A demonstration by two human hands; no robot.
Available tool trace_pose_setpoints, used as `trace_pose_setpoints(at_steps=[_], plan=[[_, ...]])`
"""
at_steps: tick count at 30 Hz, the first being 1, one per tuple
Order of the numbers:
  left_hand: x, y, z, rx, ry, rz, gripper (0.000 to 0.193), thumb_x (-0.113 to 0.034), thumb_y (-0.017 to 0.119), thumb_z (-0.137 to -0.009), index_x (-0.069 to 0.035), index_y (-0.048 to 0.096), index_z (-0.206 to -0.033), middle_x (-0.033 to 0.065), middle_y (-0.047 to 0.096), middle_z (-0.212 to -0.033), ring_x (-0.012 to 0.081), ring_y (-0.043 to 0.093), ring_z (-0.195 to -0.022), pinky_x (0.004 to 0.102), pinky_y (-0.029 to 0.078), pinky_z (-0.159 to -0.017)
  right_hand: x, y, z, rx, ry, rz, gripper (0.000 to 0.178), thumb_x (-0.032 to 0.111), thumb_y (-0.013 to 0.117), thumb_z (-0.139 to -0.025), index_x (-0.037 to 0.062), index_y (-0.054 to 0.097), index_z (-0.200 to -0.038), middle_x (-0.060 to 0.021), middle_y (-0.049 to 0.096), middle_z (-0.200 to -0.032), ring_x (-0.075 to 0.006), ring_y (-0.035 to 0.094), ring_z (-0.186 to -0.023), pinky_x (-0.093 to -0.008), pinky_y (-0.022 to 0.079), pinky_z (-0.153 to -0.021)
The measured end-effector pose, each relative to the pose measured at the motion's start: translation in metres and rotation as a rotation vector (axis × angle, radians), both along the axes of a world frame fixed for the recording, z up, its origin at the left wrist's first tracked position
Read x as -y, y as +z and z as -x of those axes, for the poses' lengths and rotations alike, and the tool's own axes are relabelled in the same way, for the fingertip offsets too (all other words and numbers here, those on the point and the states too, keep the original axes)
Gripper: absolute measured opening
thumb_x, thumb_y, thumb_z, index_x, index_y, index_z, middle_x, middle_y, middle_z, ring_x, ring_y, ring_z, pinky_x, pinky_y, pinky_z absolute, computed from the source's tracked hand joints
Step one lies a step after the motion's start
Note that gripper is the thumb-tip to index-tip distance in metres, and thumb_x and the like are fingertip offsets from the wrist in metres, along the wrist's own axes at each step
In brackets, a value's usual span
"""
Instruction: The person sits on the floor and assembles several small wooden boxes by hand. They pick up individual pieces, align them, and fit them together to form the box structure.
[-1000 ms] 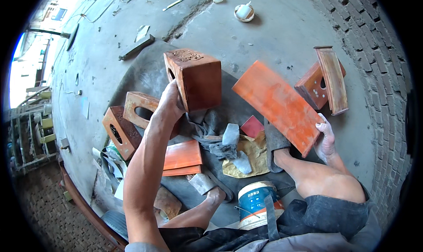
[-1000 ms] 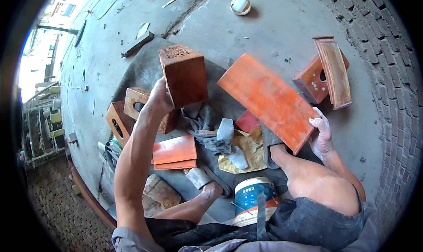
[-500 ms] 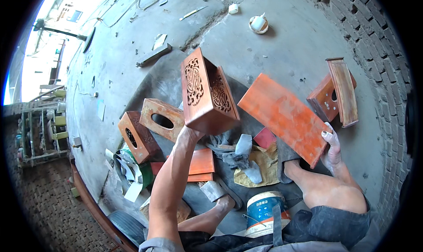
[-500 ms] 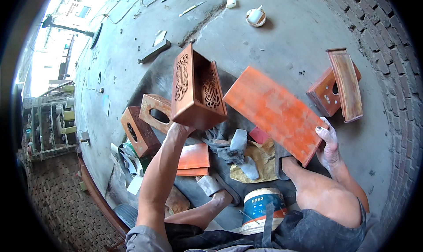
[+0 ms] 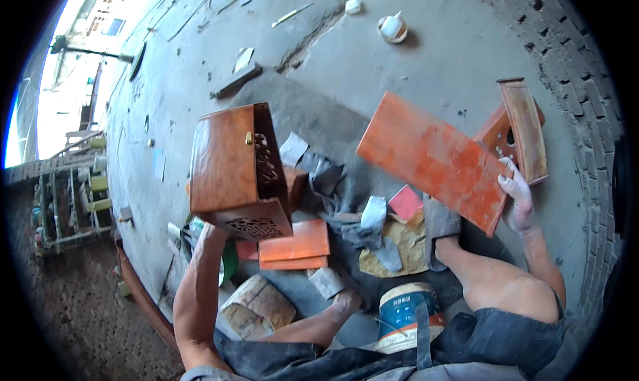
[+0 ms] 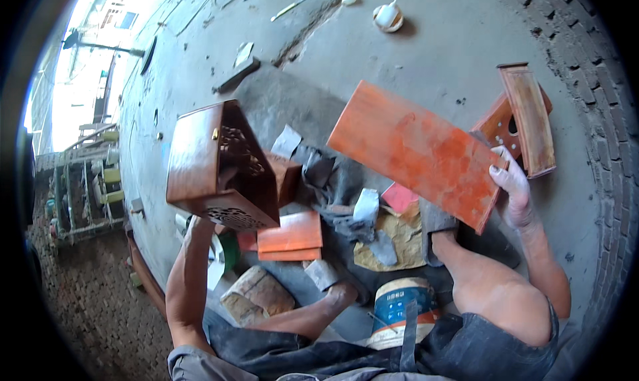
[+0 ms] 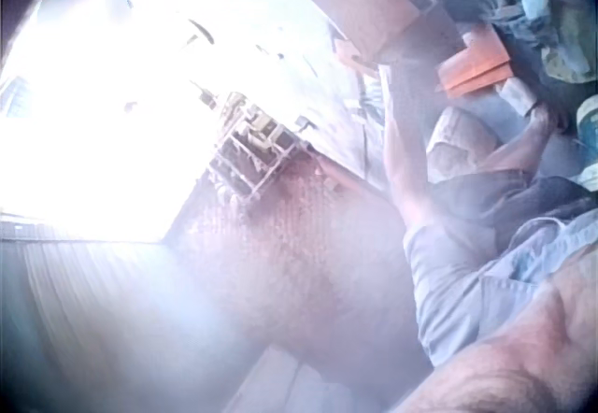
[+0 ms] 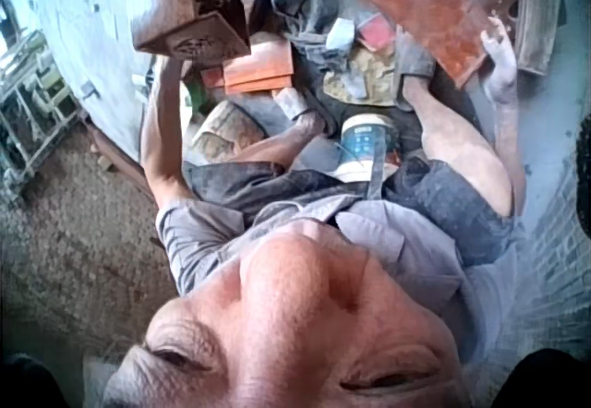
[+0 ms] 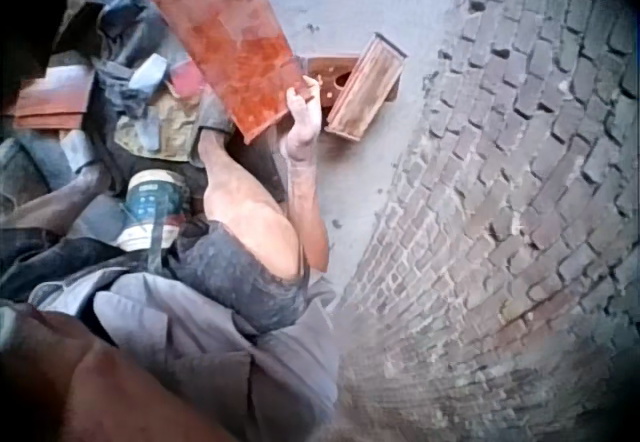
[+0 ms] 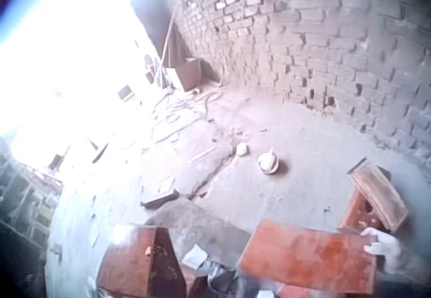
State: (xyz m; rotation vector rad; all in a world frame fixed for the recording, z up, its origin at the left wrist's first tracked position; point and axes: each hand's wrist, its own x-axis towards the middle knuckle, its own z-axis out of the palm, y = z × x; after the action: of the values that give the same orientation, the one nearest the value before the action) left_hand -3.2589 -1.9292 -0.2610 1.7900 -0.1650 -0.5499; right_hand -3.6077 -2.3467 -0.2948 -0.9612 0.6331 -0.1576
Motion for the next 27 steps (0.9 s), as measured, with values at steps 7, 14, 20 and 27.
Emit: trace_pose_setpoints(at_steps=[7, 14, 20, 27], plan=[[-0.065, 0.010, 0.057, 0.131, 0.063, -0.186, 0.031, -0.009, 0.073, -0.092, -0.004, 0.063, -0.122, 0.0016, 0.069, -0.110, 0.0087, 0.062, -0.099, 0.0272, 0.052, -0.086, -0.009, 0.025, -0.032, 0.077, 0.218, 0.212, 0.032, 0.026, 0.061, -0.093, 0.0054, 0.048, -0.113, -0.0041, 0.055, -0.100, -0.0079, 0.052, -0.094, -0.0255, 0.042, -0.088], [-0.101, -0.022, 0.099, 0.021, 0.143, -0.211, 0.028, -0.007, 0.074, -0.090, -0.002, 0.063, -0.115, 0.0001, 0.068, -0.102, 0.0077, 0.059, -0.095, 0.0264, 0.049, -0.086, -0.026, 0.030, -0.054, 0.016, 0.339, 0.390, 0.028, 0.026, 0.062, -0.093, 0.0051, 0.050, -0.107, -0.0011, 0.052, -0.090, -0.0050, 0.046, -0.084, -0.0220, 0.039, -0.077], [-0.099, -0.033, 0.108, 0.188, -0.035, -0.326, 0.035, -0.004, 0.076, -0.087, -0.002, 0.063, -0.119, 0.0011, 0.068, -0.105, 0.0097, 0.061, -0.100, 0.0273, 0.049, -0.090, -0.031, 0.031, -0.051, -0.029, 0.388, 0.340, 0.027, 0.027, 0.062, -0.094, 0.0052, 0.051, -0.106, -0.0019, 0.053, -0.091, -0.0059, 0.048, -0.087, -0.0223, 0.040, -0.081], [-0.096, -0.029, 0.111, 0.228, -0.112, -0.461, 0.038, -0.001, 0.076, -0.082, -0.003, 0.062, -0.117, 0.0039, 0.068, -0.103, 0.0102, 0.061, -0.099, 0.0277, 0.049, -0.089, -0.035, 0.032, -0.053, -0.010, 0.475, 0.413, 0.026, 0.026, 0.062, -0.094, 0.0058, 0.050, -0.105, -0.0023, 0.054, -0.094, -0.0062, 0.049, -0.088, -0.0228, 0.041, -0.082]])
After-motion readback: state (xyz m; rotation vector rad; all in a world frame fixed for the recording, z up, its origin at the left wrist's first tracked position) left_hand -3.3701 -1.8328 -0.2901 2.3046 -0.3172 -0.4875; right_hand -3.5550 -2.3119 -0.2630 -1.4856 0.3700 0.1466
